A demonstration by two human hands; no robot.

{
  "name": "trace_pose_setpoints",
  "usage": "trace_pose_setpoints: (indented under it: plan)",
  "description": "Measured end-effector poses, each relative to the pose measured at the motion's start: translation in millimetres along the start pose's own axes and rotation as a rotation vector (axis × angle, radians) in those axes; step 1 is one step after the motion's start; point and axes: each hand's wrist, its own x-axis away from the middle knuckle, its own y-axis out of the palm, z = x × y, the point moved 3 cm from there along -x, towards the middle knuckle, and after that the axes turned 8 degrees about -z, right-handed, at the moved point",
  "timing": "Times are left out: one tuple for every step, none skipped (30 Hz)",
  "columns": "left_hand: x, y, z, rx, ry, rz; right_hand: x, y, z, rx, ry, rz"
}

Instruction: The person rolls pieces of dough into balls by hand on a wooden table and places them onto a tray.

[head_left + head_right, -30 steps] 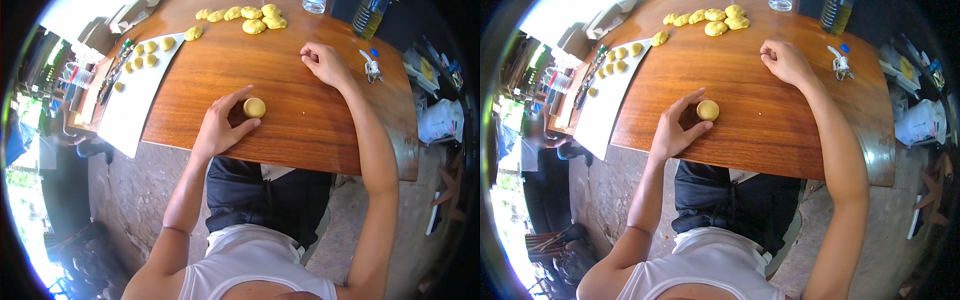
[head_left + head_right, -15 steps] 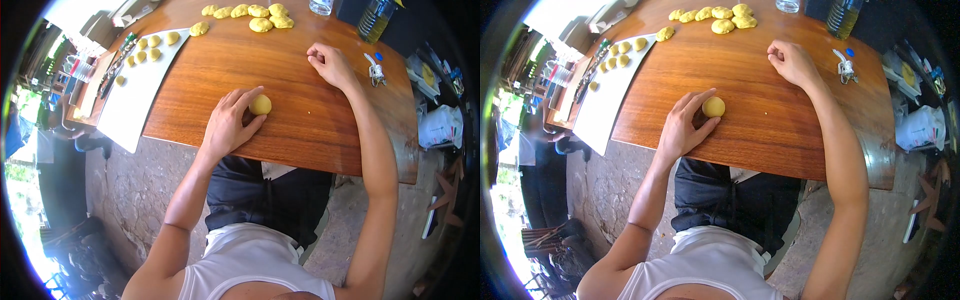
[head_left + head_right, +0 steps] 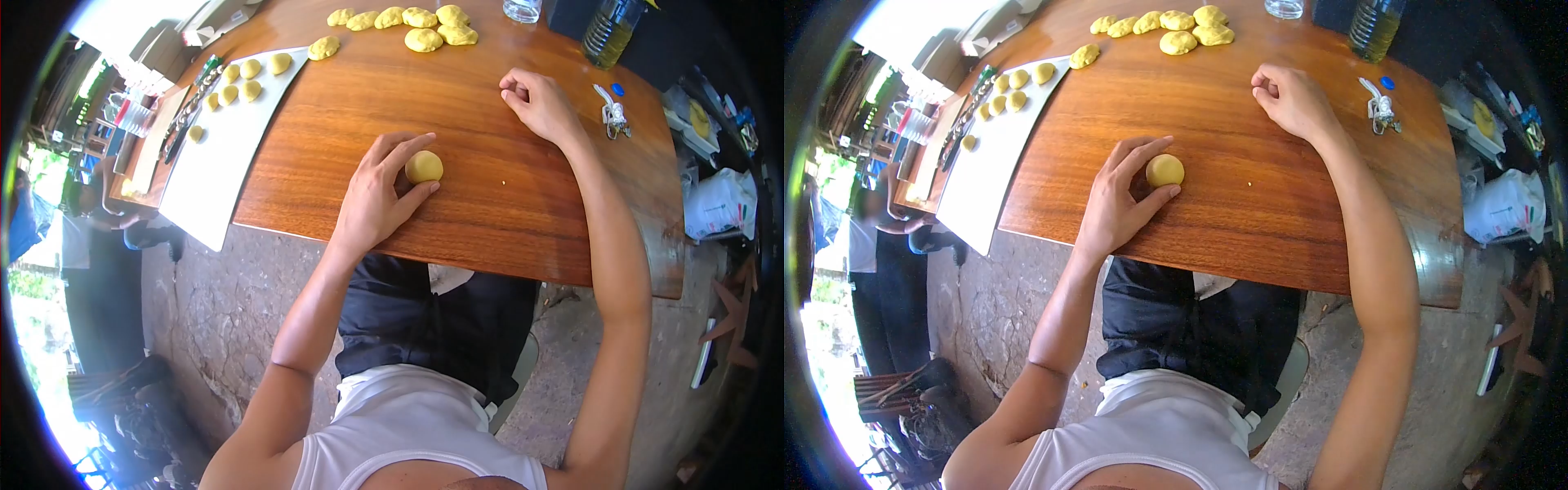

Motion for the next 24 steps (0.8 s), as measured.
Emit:
trace_pose_setpoints:
  plan:
    - [0.0,-0.1,1.7,-0.029,-0.001,0.017,0.8,-0.8,0.2,0.000,0.005,-0.001]
    - [0.1,1.2,-0.5,-0.028,0.000,0.014,1.3,-1.0,0.2,-0.001,0.009,-0.001]
    - [1.0,3.0,-3.7,-0.003,0.024,-0.010,1.4,-1.0,0.1,-0.001,0.001,0.002]
    - [1.8,4.2,-5.3,0.022,0.048,-0.033,1.4,-0.9,-0.3,0.000,-0.007,0.005]
    - [2.5,5.7,-4.9,0.022,0.048,-0.034,1.4,-1.0,-0.5,-0.001,-0.007,0.005]
    - [3.1,7.0,-3.0,-0.001,0.047,-0.019,1.1,-1.1,-0.4,-0.005,-0.013,0.004]
    - [3.2,7.5,-1.6,-0.024,0.045,-0.004,0.8,-1.1,-0.4,-0.009,-0.019,0.002]
    - [2.4,6.8,0.1,-0.024,0.045,-0.004,0.4,-1.0,-0.3,-0.009,-0.019,0.002]
    - [1.2,5.6,2.7,-0.059,0.047,-0.014,0.0,-0.6,0.6,0.000,-0.021,0.008]
    - [0.5,5.1,4.2,-0.093,0.048,-0.023,-0.3,0.0,1.5,0.008,-0.022,0.014]
    - [0.0,4.7,3.7,-0.093,0.047,-0.022,-0.2,0.9,2.1,0.008,-0.023,0.013]
    - [-0.6,4.4,3.3,-0.105,0.049,-0.039,0.1,1.2,1.3,0.001,-0.041,0.027]
    - [-0.8,3.9,3.3,-0.116,0.052,-0.056,0.1,1.1,0.5,-0.005,-0.059,0.041]
    - [-0.6,3.3,3.4,-0.117,0.053,-0.054,0.2,1.3,0.4,-0.004,-0.060,0.042]
    - [-1.4,3.2,2.4,-0.083,0.024,-0.060,0.7,0.2,-0.3,0.014,-0.044,0.037]
    - [-1.9,3.9,1.6,-0.049,-0.006,-0.067,1.6,-0.9,-0.5,0.031,-0.025,0.033]
    - [-2.0,4.0,2.9,-0.048,-0.003,-0.068,1.3,-2.0,-0.4,0.031,-0.024,0.035]
    - [-1.4,2.9,3.2,-0.007,-0.042,-0.052,-0.1,-1.4,1.0,0.004,-0.031,0.023]
    - [0.2,2.9,2.6,0.035,-0.082,-0.038,-0.3,0.6,2.5,-0.025,-0.037,0.009]
    - [1.9,3.8,0.0,0.037,-0.086,-0.042,0.5,2.8,3.8,-0.026,-0.033,0.006]
    - [2.0,4.6,-2.8,-0.024,-0.036,-0.069,0.5,3.1,3.9,-0.013,-0.067,0.030]
    - [1.3,4.8,-3.8,-0.088,0.015,-0.093,-0.3,2.1,3.2,0.002,-0.104,0.058]
    - [1.4,4.4,-4.1,-0.089,0.017,-0.090,-0.4,2.5,2.9,0.003,-0.107,0.061]
    - [2.2,4.7,-4.0,-0.085,-0.006,-0.091,1.6,3.2,1.7,0.007,-0.072,0.051]
